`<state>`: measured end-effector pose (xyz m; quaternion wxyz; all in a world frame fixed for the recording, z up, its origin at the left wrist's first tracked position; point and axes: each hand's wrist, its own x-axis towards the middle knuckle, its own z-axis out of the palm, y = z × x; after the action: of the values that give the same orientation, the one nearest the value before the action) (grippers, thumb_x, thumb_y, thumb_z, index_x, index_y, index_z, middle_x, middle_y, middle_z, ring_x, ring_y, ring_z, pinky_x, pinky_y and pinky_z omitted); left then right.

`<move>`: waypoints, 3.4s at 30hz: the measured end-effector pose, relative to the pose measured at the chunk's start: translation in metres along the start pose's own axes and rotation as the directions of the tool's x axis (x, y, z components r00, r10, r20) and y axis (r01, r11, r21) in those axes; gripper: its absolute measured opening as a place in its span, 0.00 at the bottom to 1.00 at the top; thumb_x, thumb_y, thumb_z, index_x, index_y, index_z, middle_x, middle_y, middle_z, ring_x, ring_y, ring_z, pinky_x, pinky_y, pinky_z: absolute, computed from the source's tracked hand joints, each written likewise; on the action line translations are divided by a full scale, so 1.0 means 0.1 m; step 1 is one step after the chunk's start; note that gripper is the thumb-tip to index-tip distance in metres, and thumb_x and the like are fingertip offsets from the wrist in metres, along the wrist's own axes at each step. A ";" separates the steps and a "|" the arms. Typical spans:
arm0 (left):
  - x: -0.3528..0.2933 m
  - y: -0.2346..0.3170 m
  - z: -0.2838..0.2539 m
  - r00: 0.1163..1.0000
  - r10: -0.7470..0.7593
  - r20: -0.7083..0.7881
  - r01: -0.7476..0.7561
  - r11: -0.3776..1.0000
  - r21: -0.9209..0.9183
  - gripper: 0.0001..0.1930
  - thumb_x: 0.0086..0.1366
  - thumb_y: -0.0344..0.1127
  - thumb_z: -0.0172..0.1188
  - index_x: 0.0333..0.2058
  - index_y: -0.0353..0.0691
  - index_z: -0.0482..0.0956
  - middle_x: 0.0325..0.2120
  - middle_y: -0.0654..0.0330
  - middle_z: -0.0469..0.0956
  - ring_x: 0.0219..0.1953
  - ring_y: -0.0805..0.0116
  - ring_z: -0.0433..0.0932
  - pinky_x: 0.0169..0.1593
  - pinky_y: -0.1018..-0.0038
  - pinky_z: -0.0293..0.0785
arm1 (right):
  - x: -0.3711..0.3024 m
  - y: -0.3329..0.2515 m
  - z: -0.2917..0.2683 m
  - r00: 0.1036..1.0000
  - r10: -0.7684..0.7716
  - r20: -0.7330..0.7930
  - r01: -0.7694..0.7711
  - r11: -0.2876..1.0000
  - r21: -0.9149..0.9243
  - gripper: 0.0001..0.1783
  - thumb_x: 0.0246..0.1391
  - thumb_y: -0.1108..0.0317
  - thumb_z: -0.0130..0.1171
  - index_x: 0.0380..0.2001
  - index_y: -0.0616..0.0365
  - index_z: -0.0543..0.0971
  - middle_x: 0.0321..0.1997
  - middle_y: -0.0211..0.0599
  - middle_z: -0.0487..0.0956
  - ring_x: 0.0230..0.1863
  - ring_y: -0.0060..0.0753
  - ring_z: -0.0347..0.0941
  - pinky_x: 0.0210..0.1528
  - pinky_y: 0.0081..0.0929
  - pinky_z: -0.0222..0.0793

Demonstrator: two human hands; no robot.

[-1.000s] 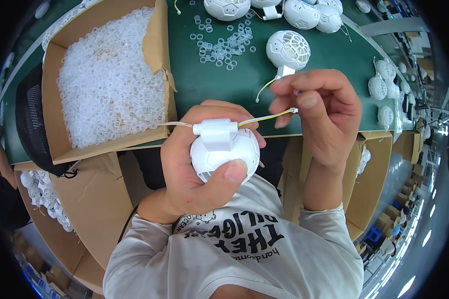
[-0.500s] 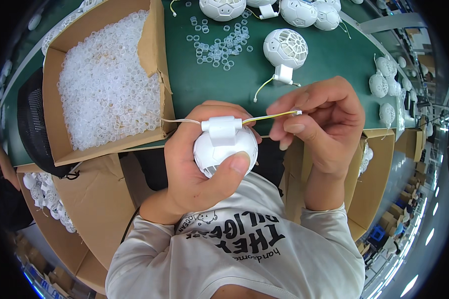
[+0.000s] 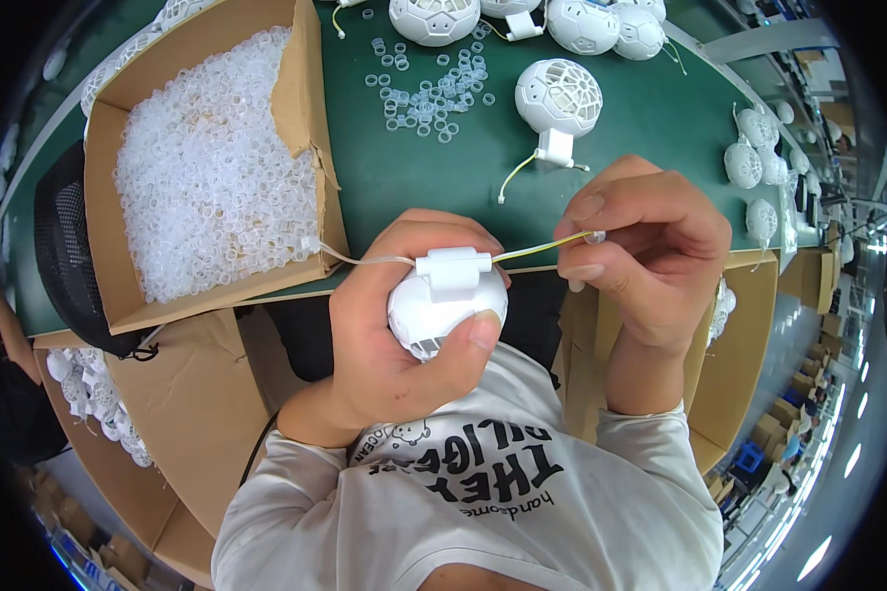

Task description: Assembling electronic device components into plastic housings on a production line.

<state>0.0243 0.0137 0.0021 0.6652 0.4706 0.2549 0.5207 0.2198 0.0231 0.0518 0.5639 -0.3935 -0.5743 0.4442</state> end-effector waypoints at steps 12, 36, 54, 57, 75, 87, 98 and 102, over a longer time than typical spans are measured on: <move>-0.08 -0.07 0.03 0.993 -0.104 0.052 0.114 0.944 -0.311 0.28 0.58 0.28 0.71 0.54 0.33 0.66 0.44 0.55 0.75 0.43 0.71 0.79 0.46 0.74 0.76 | -0.01 -0.13 -0.02 0.959 -0.220 0.180 0.277 0.866 -0.417 0.19 0.41 0.65 0.77 0.32 0.66 0.82 0.25 0.36 0.76 0.23 0.24 0.67 0.23 0.21 0.56; -0.17 -0.06 -0.31 0.983 0.147 0.112 -0.160 0.980 0.116 0.14 0.62 0.33 0.63 0.38 0.26 0.78 0.33 0.48 0.77 0.33 0.63 0.76 0.37 0.74 0.72 | -0.22 0.03 0.55 0.928 -0.352 0.123 0.372 0.864 -0.339 0.17 0.46 0.62 0.76 0.30 0.59 0.79 0.25 0.31 0.73 0.19 0.20 0.65 0.20 0.18 0.60; -0.20 0.01 -0.34 0.989 0.083 0.123 -0.091 0.994 0.063 0.30 0.68 0.58 0.54 0.42 0.28 0.73 0.40 0.46 0.73 0.37 0.61 0.78 0.36 0.70 0.79 | 0.08 -0.02 0.51 0.990 -0.141 0.006 0.140 0.974 -0.181 0.23 0.66 0.53 0.55 0.44 0.69 0.76 0.27 0.38 0.72 0.22 0.21 0.64 0.21 0.17 0.61; -0.24 0.11 -0.33 0.998 -0.023 0.054 0.019 0.997 0.069 0.32 0.68 0.61 0.53 0.41 0.28 0.73 0.40 0.47 0.72 0.37 0.61 0.79 0.33 0.70 0.80 | 0.15 -0.01 0.47 0.987 -0.137 0.085 0.159 0.917 -0.365 0.15 0.63 0.63 0.60 0.43 0.67 0.78 0.29 0.37 0.74 0.26 0.23 0.68 0.24 0.21 0.64; -0.37 0.19 -0.59 0.986 0.134 0.098 -0.140 0.988 0.057 0.28 0.66 0.56 0.59 0.40 0.29 0.72 0.35 0.47 0.74 0.34 0.60 0.81 0.32 0.73 0.80 | 0.34 0.31 0.86 0.889 0.056 0.455 0.450 0.080 -0.889 0.10 0.48 0.76 0.60 0.36 0.54 0.78 0.38 0.31 0.77 0.37 0.36 0.75 0.32 0.33 0.73; -0.39 0.06 -0.50 0.970 0.207 0.129 -0.196 0.976 -0.097 0.24 0.56 0.30 0.68 0.48 0.32 0.67 0.40 0.44 0.74 0.48 0.54 0.79 0.42 0.66 0.83 | 0.31 0.41 0.84 0.869 -0.041 0.494 0.495 0.104 -0.862 0.10 0.47 0.75 0.65 0.34 0.58 0.77 0.42 0.34 0.79 0.35 0.41 0.78 0.31 0.33 0.76; -0.31 0.16 -0.42 0.998 -0.021 0.051 0.027 0.994 -0.108 0.23 0.65 0.44 0.58 0.47 0.28 0.71 0.42 0.45 0.74 0.42 0.54 0.80 0.43 0.62 0.84 | 0.34 0.39 0.49 0.947 -0.228 0.226 0.319 0.584 -0.747 0.13 0.48 0.84 0.61 0.39 0.61 0.81 0.37 0.34 0.81 0.35 0.22 0.78 0.31 0.19 0.75; -0.26 0.13 -0.34 0.998 -0.057 -0.040 0.049 0.980 -0.194 0.14 0.64 0.26 0.57 0.47 0.26 0.74 0.40 0.50 0.78 0.39 0.69 0.78 0.44 0.74 0.76 | 0.37 0.49 0.38 0.957 -0.187 0.222 0.289 0.694 -0.660 0.14 0.51 0.84 0.61 0.43 0.63 0.81 0.40 0.38 0.80 0.35 0.22 0.78 0.33 0.18 0.77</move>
<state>-0.0178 0.0020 -0.0047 0.7153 0.3851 0.2308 0.5355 0.1777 0.0703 0.0177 0.3903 -0.4643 -0.7809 0.1495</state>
